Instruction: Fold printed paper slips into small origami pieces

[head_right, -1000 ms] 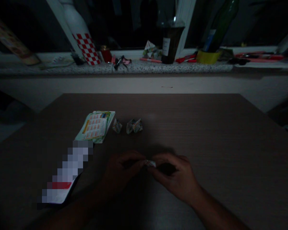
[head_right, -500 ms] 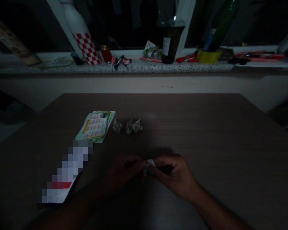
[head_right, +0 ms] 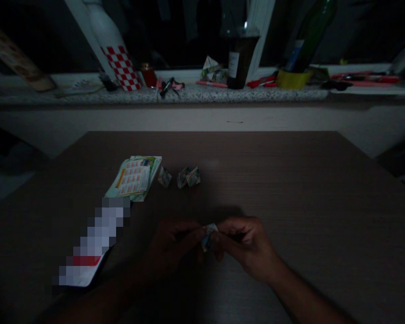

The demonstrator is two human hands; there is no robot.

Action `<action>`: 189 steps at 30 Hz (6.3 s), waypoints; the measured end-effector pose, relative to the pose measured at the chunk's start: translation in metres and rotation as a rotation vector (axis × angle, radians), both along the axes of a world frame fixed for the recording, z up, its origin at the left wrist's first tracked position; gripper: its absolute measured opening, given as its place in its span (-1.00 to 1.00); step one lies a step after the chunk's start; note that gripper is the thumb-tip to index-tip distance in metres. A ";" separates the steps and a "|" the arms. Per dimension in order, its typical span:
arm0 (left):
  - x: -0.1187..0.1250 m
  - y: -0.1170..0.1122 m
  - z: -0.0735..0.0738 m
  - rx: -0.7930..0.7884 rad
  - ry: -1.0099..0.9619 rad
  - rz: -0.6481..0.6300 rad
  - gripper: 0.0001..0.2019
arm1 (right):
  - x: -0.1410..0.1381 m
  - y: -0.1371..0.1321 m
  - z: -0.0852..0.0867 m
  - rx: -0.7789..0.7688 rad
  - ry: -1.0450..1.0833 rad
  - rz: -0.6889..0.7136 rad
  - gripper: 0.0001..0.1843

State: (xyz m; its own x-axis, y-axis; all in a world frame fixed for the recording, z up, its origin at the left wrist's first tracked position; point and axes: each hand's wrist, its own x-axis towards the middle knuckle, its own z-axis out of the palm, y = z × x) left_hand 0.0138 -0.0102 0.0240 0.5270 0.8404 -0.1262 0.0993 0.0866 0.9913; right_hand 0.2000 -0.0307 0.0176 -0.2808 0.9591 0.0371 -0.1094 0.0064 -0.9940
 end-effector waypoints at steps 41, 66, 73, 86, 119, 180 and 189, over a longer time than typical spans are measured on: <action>-0.007 -0.002 -0.003 0.036 0.015 -0.082 -0.59 | 0.001 -0.008 -0.004 0.171 -0.319 0.081 -0.45; 0.002 -0.005 -0.006 0.353 0.131 -0.089 -0.60 | -0.005 -0.009 -0.004 0.413 -0.488 0.109 -0.57; 0.004 -0.007 -0.001 0.432 0.155 -0.061 -0.61 | -0.006 -0.009 -0.006 0.395 -0.470 0.102 -0.56; 0.002 -0.003 -0.006 0.359 0.075 -0.078 -0.59 | -0.005 -0.008 -0.011 0.175 -0.347 0.106 -0.49; -0.007 0.002 -0.013 0.512 -0.054 0.032 -0.75 | -0.003 0.001 -0.015 -0.236 0.077 0.163 -0.50; 0.001 0.002 -0.008 0.161 0.160 0.062 -0.62 | -0.006 0.000 -0.006 0.085 -0.136 -0.146 -0.88; 0.002 0.005 -0.016 -0.190 -0.027 0.143 -0.60 | -0.004 0.001 -0.007 0.514 -0.305 -0.100 -0.73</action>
